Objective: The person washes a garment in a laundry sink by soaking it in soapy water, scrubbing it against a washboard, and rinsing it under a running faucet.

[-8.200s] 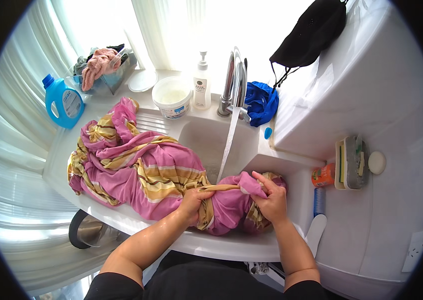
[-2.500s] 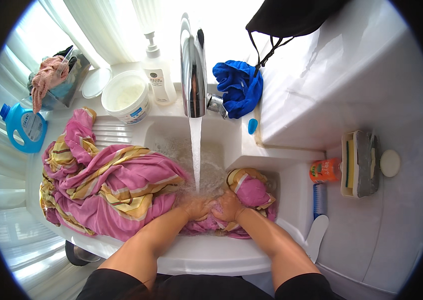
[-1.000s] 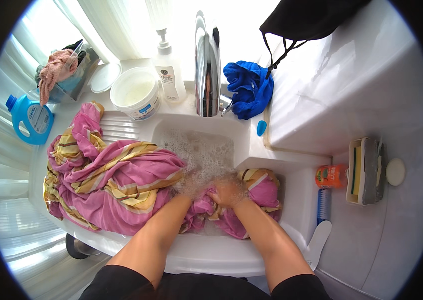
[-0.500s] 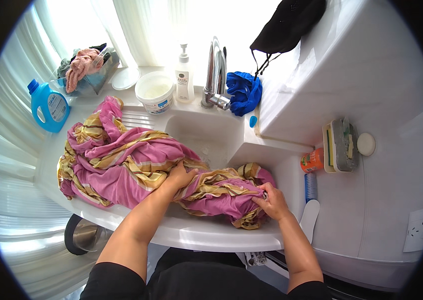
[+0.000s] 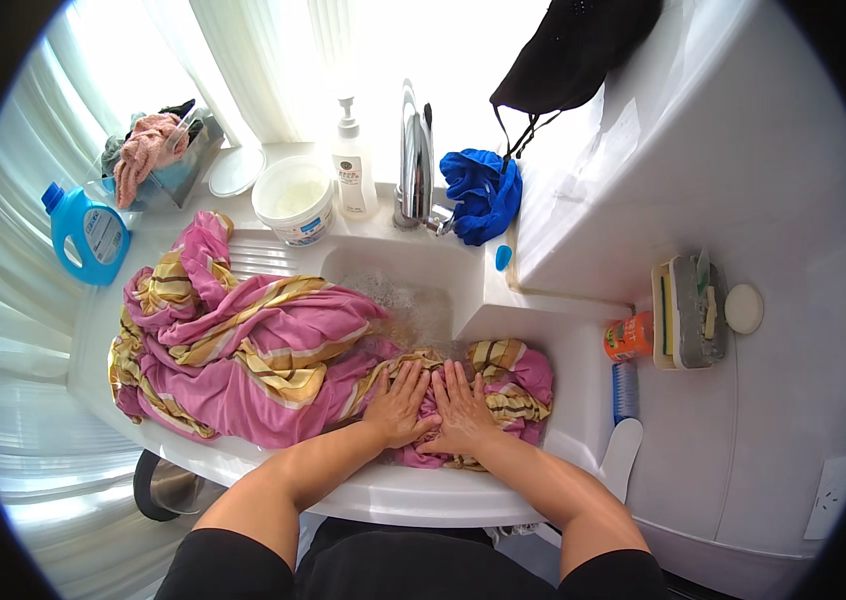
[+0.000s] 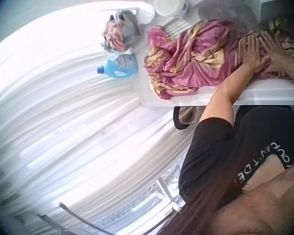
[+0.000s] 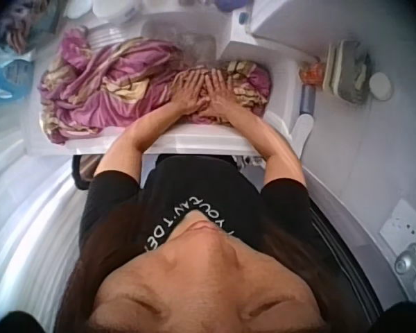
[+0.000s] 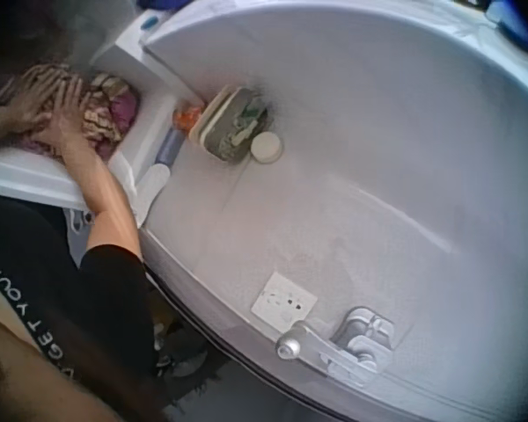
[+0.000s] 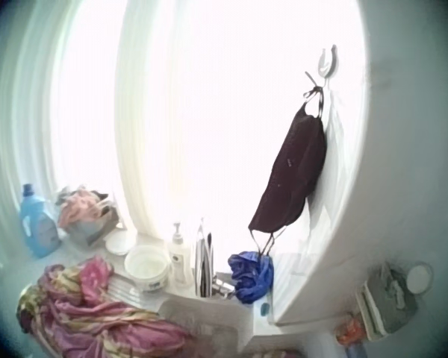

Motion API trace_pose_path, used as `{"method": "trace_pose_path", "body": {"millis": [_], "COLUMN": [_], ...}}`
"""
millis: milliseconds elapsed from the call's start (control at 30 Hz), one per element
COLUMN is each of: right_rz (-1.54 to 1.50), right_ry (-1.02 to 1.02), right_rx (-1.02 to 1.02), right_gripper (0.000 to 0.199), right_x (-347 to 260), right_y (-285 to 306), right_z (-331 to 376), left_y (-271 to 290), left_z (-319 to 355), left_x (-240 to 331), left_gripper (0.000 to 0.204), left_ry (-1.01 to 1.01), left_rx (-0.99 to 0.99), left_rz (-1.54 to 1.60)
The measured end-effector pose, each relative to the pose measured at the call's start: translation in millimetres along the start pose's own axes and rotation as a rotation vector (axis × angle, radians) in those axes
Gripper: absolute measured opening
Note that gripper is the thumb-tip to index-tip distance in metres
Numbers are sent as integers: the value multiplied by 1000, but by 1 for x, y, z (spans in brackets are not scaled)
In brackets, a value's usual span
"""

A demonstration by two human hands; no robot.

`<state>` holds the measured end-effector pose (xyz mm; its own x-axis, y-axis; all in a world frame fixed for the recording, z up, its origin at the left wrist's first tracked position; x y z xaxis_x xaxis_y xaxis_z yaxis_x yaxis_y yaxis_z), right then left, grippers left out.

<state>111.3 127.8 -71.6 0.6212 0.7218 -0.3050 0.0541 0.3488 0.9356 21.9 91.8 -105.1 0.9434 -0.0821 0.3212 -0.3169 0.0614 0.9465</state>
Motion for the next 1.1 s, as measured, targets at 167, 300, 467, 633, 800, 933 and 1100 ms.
{"method": "trace_pose_path", "body": {"millis": [167,300,467,633,800,933,1100], "right_rz": [-29,-14,9,-240,-516,172,89], "right_ry": [-12,-19,-76,11,-485,-170,12], "right_rx": [-20,-310,-582,448,-97,-93,-198], "right_gripper": [113,94,64,32,39,31,29], "right_x": [21,35,35,54,109,68,109], "right_y": [-45,-92,-80,35,-43,-80,-171], "right_z": [-44,-52,-56,-16,37,19,-2], "left_y": [-59,-102,-57,38,-13,-143,-184], "left_z": [-17,-17,-42,-64,-20,-17,-50], "left_x": [-36,-57,-51,-27,1,-25,-13], "left_gripper": [78,67,59,44,64,50,28], "left_ry": [135,263,33,122,801,628,366], "left_rx": [-205,-438,-660,-149,-485,-222,-345], "left_rz": [39,389,-139,331,1104,506,174]}}
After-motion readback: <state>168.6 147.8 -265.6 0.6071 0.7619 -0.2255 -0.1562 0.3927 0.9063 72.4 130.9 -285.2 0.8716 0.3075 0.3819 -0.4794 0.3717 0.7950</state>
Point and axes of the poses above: each hand's wrist, its own z-axis away from the middle knuckle, its own y-axis out of the back of the hand, x = y × z, the point moved 8 cm from there along -z, towards the middle knuckle, and after that the axes turned 9 degrees about x, right-handed, at the moved point
